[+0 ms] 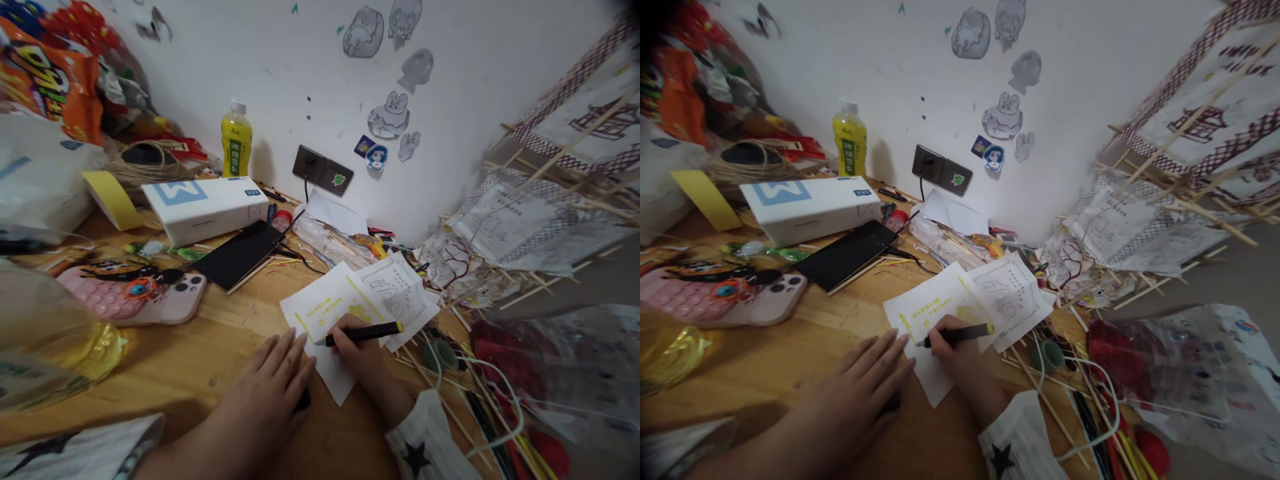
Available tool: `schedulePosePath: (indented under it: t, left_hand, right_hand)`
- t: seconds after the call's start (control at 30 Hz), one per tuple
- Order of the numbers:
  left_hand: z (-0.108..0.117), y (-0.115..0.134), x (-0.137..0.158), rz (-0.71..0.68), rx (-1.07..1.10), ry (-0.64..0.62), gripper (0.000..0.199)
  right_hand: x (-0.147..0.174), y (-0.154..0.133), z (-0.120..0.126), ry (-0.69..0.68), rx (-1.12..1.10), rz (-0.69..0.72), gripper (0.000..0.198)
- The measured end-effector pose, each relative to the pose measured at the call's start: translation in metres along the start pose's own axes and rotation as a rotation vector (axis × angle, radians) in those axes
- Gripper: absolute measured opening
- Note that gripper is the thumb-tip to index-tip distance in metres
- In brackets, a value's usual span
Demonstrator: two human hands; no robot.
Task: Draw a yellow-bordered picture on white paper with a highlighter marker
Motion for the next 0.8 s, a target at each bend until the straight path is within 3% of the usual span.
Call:
schedulePosePath:
  t: [0.8]
  left_hand:
    - [-0.0001,0.0008,-0.0037,-0.005,0.013,-0.087,0.054]
  right_hand:
    - [0.0014,0.0086,0.0016,0.008,-0.037,-0.017,0.020]
Point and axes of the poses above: each hand's wrist, its own x-axis away from the middle knuckle, its own z-axis out of the back of the hand, y = z × x, the point moved 10 cm from there along -x, towards the middle knuckle, and after that the axes turned 12 degrees about x, right-handed, at the moved point
